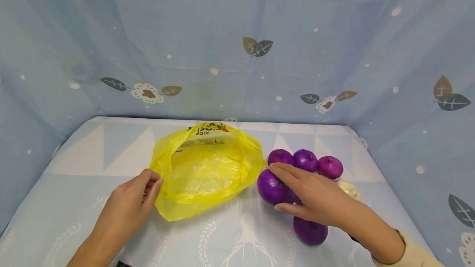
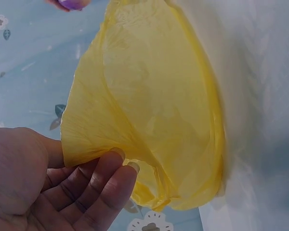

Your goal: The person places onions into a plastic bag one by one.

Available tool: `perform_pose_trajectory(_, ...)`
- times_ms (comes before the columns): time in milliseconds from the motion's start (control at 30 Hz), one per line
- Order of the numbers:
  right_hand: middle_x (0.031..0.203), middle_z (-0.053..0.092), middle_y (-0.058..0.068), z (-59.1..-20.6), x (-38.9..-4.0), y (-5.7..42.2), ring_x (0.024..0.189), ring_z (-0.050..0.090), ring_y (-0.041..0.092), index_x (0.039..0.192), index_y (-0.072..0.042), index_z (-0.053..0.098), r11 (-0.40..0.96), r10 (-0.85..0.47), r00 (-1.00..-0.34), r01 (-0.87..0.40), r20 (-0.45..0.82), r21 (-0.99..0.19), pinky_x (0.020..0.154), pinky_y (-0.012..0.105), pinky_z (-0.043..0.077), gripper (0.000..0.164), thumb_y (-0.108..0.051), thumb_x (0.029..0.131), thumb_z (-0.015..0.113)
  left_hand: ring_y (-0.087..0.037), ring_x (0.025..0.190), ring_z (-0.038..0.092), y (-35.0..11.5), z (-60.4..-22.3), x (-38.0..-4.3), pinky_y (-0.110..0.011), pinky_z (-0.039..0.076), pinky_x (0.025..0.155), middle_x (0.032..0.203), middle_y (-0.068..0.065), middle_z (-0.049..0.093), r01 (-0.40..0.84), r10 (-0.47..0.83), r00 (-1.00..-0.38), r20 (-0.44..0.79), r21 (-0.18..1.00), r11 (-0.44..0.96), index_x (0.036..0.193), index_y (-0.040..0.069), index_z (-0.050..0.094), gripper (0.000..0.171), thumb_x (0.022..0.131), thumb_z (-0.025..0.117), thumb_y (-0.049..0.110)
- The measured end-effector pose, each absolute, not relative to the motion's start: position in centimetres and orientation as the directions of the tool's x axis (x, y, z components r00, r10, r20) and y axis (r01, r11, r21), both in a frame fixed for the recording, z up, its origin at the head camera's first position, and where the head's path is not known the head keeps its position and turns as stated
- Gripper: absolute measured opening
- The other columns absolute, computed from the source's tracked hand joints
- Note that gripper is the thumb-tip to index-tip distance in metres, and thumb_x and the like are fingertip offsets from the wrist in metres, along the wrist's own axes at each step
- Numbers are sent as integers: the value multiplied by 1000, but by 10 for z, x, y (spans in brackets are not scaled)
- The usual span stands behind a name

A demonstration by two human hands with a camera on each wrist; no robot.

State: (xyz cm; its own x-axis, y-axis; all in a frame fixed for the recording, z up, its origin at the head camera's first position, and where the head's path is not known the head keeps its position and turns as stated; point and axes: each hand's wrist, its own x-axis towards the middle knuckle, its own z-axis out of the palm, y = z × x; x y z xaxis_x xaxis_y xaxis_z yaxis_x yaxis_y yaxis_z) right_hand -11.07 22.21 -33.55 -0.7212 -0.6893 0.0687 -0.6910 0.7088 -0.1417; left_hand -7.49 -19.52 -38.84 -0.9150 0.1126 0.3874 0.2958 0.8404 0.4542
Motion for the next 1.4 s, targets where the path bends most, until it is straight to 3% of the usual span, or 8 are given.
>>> perform_pose_trajectory(400, 156, 51, 4, -334, -123, 197, 137, 56, 23, 159, -15, 45, 626, -775, -629, -778, 64, -59, 98, 43, 55, 78, -63, 99, 61, -6, 63, 48, -193, -391, -75, -26, 46, 56, 77, 8, 57, 306, 116, -905, 409, 437, 846, 99, 9, 65, 12, 96, 75, 4)
perform_pose_trajectory(733, 155, 53, 6, -329, -134, 177, 136, 57, 23, 157, -10, 45, 506, -857, -507, -862, 93, -38, 104, 42, 51, 77, -58, 100, 63, -7, 69, 56, -193, -391, -73, -28, 50, 58, 81, 7, 63, 290, 110, -917, 383, 452, 843, 101, 9, 66, 11, 97, 75, 6)
perform_pose_trajectory(1000, 158, 49, 5, -319, -146, 152, 138, 54, 23, 161, -12, 39, 482, -875, -483, -873, 0, -68, 109, 41, 47, 79, -56, 100, 65, -7, 68, 54, -192, -390, -74, -27, 50, 58, 80, 7, 62, 302, 118, -911, 395, 444, 844, 101, 9, 66, 10, 97, 75, 6)
perform_pose_trajectory(1400, 154, 51, 5, -325, -163, 115, 132, 59, 23, 159, -10, 41, 425, -903, -426, -905, -60, 27, 110, 36, 46, 79, -55, 100, 67, -5, 66, 52, -192, -391, -73, -27, 49, 57, 79, 9, 59, 318, 124, -900, 418, 436, 842, 99, 10, 65, 12, 96, 75, 5)
